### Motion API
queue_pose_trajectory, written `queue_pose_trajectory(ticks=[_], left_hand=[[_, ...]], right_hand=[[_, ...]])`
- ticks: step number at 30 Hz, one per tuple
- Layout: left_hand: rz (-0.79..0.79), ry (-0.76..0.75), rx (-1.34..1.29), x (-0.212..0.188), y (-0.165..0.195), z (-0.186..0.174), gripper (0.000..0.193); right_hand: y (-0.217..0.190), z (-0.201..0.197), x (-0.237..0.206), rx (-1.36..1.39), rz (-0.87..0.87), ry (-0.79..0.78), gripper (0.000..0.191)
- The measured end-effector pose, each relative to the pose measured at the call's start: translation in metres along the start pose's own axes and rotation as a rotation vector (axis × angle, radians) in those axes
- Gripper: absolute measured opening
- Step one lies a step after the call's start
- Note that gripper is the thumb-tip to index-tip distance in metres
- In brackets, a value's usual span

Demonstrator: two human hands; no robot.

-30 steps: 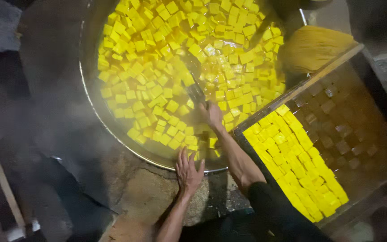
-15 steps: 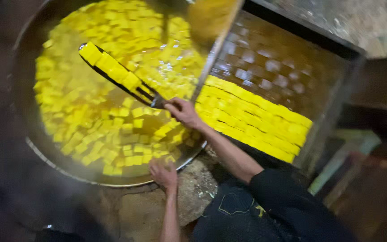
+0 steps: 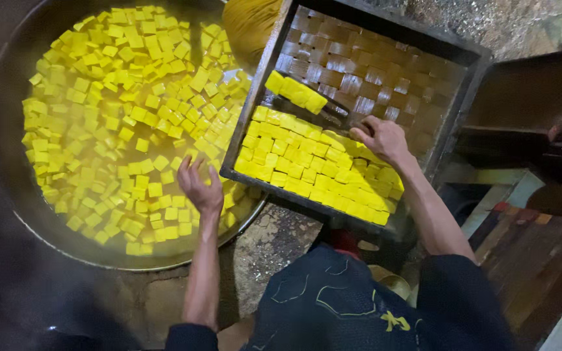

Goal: The person stands over a large vat of hot oil filled with fried yellow tofu cubes and uses a slotted skimmer to scoop cubes out of the oil. They transfer each skimmer load into a woven bamboo draining tray, arranging the cubes in rows by hand as the tray fills.

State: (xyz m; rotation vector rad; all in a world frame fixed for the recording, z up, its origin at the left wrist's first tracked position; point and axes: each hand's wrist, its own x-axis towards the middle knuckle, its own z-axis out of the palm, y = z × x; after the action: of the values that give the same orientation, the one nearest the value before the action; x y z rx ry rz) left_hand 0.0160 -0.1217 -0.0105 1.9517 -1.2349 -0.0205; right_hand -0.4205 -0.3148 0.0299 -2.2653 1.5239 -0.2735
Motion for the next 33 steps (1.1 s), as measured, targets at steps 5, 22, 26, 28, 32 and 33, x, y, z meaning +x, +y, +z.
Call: queue_pose_trajectory(ticks=[5, 22, 26, 28, 32, 33], left_hand=[[0.115, -0.094, -0.103, 0.041, 0.047, 0.047, 0.035], [0.533, -0.823, 0.347, 0.126, 0.083, 0.166, 0.059], [0.470, -0.419, 0.188, 0.059, 0.042, 0.108, 0.079], [0.170, -0.252, 0.016, 0.012, 0.002, 0.055, 0.066], [-0.490, -0.017, 0.068, -0.068, -0.073, -0.049, 0.055], [-0.473, -0.024, 0.128, -0.084, -0.086, -0.070, 0.057]], right_hand=[[0.004, 0.019, -0.001, -0.187, -0.068, 0.071, 0.036], [0.006, 0.027, -0.035, -0.162, -0.105, 0.082, 0.028], [-0.025, 0.030, -0.022, 0.104, 0.001, 0.301, 0.026], [-0.061, 0.042, -0.014, 0.251, 0.098, 0.278, 0.025], [-0.169, 0.106, -0.024, 0.946, 0.109, -0.036, 0.020], [-0.197, 0.125, -0.030, 0.827, 0.026, -0.124, 0.021]])
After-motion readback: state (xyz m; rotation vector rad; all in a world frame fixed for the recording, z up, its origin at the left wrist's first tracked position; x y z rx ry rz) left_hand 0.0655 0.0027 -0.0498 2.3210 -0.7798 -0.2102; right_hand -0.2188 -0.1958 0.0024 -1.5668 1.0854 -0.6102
